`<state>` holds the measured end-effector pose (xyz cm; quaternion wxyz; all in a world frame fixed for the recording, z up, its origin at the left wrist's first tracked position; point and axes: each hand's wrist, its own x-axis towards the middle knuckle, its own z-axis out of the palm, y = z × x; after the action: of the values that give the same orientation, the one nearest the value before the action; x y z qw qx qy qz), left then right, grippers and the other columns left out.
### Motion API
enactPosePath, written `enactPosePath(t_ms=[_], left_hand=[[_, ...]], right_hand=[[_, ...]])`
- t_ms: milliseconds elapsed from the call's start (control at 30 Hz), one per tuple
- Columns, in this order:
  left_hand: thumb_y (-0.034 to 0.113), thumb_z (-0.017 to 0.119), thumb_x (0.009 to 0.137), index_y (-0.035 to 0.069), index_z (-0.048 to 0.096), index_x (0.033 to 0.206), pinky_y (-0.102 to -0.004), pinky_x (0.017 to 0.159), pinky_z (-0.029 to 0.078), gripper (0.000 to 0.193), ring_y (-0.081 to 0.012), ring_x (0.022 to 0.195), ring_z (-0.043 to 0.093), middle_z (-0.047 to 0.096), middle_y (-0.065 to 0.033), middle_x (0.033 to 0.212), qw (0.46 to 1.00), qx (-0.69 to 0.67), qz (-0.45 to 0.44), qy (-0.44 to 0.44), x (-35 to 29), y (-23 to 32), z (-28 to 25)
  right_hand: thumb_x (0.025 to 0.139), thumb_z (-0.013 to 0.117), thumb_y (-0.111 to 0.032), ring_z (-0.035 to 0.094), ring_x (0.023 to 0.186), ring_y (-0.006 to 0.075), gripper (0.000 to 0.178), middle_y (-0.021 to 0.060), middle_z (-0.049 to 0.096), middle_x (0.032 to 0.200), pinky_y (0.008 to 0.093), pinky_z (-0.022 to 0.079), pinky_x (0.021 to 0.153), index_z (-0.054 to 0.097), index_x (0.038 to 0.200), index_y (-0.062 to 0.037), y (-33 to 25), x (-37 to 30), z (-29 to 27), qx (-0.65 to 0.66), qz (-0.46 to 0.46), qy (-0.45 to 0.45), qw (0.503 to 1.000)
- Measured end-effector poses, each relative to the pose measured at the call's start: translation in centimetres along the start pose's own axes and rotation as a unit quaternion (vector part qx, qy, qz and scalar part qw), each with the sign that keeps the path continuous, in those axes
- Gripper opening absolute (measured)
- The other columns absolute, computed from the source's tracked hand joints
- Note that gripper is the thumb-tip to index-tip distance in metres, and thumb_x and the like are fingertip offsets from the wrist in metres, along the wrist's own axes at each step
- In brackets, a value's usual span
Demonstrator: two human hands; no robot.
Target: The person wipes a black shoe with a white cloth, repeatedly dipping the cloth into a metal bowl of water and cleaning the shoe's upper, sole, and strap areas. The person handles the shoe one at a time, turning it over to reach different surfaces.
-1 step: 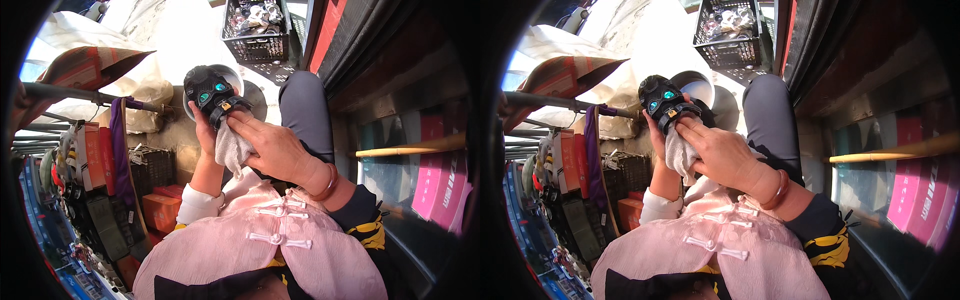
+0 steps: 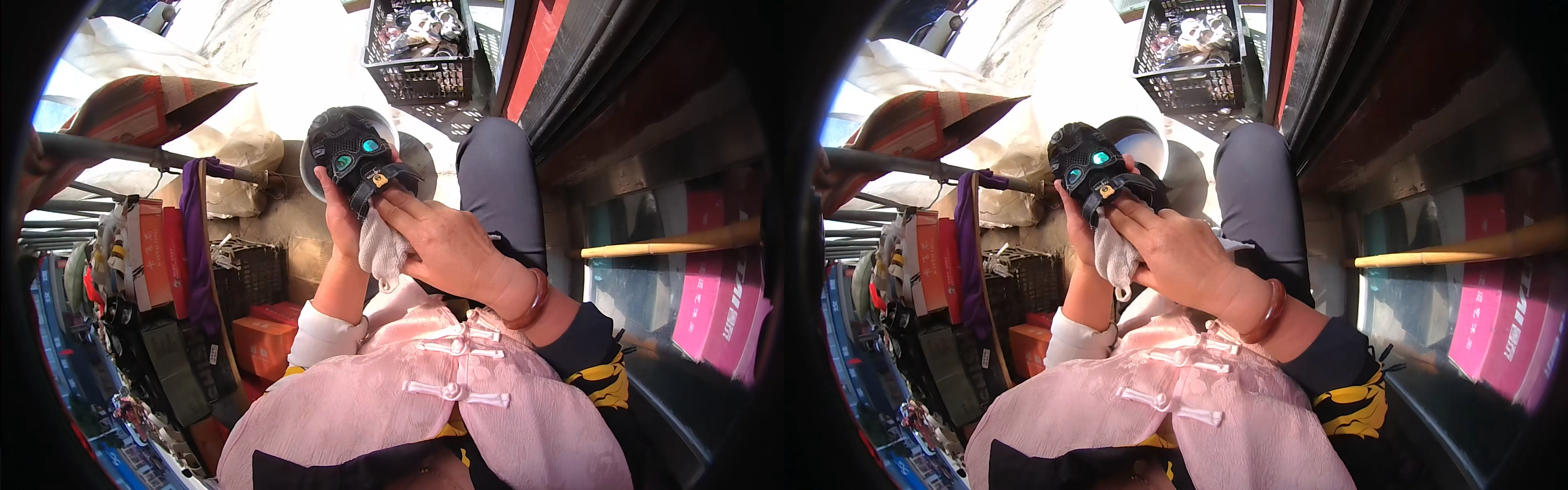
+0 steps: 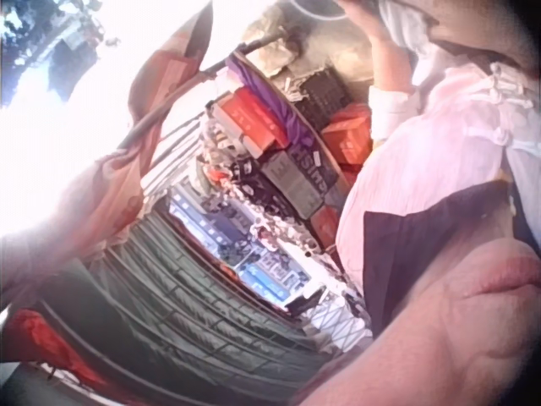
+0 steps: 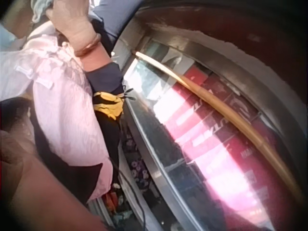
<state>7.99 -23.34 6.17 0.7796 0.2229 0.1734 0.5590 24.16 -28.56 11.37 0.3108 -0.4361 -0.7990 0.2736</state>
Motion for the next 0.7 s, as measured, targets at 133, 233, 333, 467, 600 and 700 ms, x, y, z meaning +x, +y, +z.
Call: enactPosePath(t_ms=[133,233,333,467,600,700], left_hand=[[0.07,0.033,0.094,-0.002,0.041,0.135,-0.0401,0.103,0.042,0.083,-0.0285,0.113,0.054,0.055,-0.0173,0.124,0.998,0.054,-0.017,0.035,-1.1,-1.5,1.3],[0.07,0.03,0.094,-0.001,0.04,0.137,-0.0401,0.105,0.04,0.084,-0.0289,0.118,0.053,0.053,-0.0175,0.128,0.996,0.065,-0.032,0.051,-1.4,-1.9,1.0],[0.069,0.028,0.095,0.0,0.04,0.139,-0.0402,0.108,0.039,0.083,-0.0287,0.121,0.052,0.053,-0.0182,0.132,0.994,0.08,-0.03,0.073,-2.2,-1.9,1.3],[0.065,0.02,0.098,-0.002,0.043,0.137,-0.037,0.108,0.038,0.082,-0.0248,0.121,0.054,0.056,-0.0138,0.132,0.972,0.231,-0.008,0.029,-2.2,-1.0,2.6],[0.078,0.029,0.087,0.005,0.036,0.144,-0.04,0.11,0.035,0.093,-0.0226,0.126,0.049,0.049,-0.0108,0.139,0.973,0.224,-0.003,0.055,-2.8,-0.2,3.3],[0.08,0.027,0.087,0.003,0.035,0.143,-0.0401,0.106,0.04,0.096,-0.0239,0.125,0.049,0.05,-0.0129,0.134,0.967,0.239,0.086,0.007,-1.1,1.9,4.0]], right_hand=[[0.075,0.071,-0.014,0.065,0.087,0.0299,0.039,0.0076,0.063,0.104,0.0418,0.055,0.067,0.062,0.112,-0.0109,1.0,0.2,0.6,-0.082,-0.035,0.056,0.994],[0.081,0.06,-0.008,0.065,0.08,0.029,0.026,0.0053,0.066,0.097,0.0386,0.057,0.064,0.067,0.106,-0.013,2.0,0.6,1.2,-0.092,-0.004,0.066,0.994],[0.084,0.057,-0.007,0.066,0.078,0.03,0.024,0.0068,0.067,0.091,0.0387,0.057,0.064,0.068,0.104,-0.0153,1.4,0.7,0.6,-0.092,0.007,0.072,0.993],[0.085,0.059,-0.01,0.067,0.078,0.0296,0.024,0.0081,0.067,0.089,0.0382,0.056,0.064,0.068,0.106,-0.018,2.2,0.9,-0.5,-0.043,-0.024,0.038,0.998],[0.086,0.059,-0.011,0.067,0.08,0.0294,0.026,0.0083,0.068,0.09,0.0377,0.055,0.067,0.068,0.108,-0.0205,2.7,-0.4,-1.8,-0.03,-0.034,-0.026,0.999],[0.087,0.059,-0.011,0.068,0.08,0.0292,0.028,0.0078,0.068,0.093,0.0369,0.055,0.068,0.068,0.111,-0.0214,2.5,-1.4,-2.2,0.041,-0.022,-0.056,0.997]])
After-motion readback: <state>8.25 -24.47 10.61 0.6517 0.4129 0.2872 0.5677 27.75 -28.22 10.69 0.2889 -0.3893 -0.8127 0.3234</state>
